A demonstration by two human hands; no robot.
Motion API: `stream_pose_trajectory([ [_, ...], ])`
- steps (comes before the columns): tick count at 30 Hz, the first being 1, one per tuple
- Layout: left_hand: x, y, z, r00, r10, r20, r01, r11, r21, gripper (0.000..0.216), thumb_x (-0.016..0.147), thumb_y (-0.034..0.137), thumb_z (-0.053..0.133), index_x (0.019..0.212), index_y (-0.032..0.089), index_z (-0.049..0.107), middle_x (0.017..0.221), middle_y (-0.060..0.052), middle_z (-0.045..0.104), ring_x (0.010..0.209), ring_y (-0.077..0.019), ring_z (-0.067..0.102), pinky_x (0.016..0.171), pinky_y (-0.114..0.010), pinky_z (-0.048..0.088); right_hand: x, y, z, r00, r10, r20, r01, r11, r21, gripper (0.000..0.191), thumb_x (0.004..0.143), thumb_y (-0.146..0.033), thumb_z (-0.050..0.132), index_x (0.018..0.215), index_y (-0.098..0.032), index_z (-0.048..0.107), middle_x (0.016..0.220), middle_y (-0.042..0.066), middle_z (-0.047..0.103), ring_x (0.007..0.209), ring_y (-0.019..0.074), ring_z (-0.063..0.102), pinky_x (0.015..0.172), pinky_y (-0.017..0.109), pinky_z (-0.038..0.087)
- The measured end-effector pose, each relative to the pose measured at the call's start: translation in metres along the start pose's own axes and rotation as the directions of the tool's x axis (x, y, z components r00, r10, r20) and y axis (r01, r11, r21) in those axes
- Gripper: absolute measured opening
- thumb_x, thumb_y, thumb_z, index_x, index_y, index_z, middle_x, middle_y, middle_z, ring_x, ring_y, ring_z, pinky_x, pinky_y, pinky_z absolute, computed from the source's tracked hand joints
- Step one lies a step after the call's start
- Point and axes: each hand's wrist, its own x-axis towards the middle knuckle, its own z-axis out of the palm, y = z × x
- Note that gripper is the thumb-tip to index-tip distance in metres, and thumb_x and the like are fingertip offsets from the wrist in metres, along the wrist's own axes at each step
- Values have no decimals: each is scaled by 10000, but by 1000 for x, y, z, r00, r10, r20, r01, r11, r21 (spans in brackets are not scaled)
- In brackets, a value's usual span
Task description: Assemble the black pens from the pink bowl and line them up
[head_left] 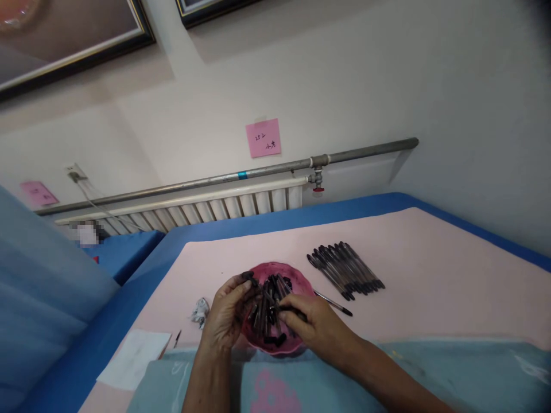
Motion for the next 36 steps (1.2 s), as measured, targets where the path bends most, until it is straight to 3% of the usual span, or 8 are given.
stream_pose_trajectory([
  [22, 0, 3, 2, 991, 90, -100, -93, 995, -29, 229, 593, 134, 693, 802, 140, 601, 691, -35, 678, 674, -149, 654, 642, -253, 527, -2, 1, 1, 1000, -14, 0, 14, 1000, 25, 137, 776, -176, 458, 720, -213, 578, 613, -29, 565, 558, 116, 493, 498, 233, 344],
  [31, -5, -2, 6, 997, 59, 40, -61, 997, 52, 255, 571, 165, 717, 794, 131, 600, 690, -21, 670, 624, -126, 630, 622, -236, 499, -1, 2, 1, 1000, -15, -2, 15, 1000, 8, 129, 780, -174, 469, 741, -207, 587, 639, -23, 590, 591, 120, 519, 529, 239, 358],
  [36, -6, -4, 9, 997, 44, 63, -49, 996, 74, 235, 577, 184, 718, 775, 129, 603, 658, -12, 661, 594, -116, 619, 588, -215, 481, -1, 2, 1, 1000, -8, -13, 8, 1000, 16, 135, 787, -183, 465, 759, -206, 596, 657, -13, 603, 612, 129, 539, 555, 250, 381],
])
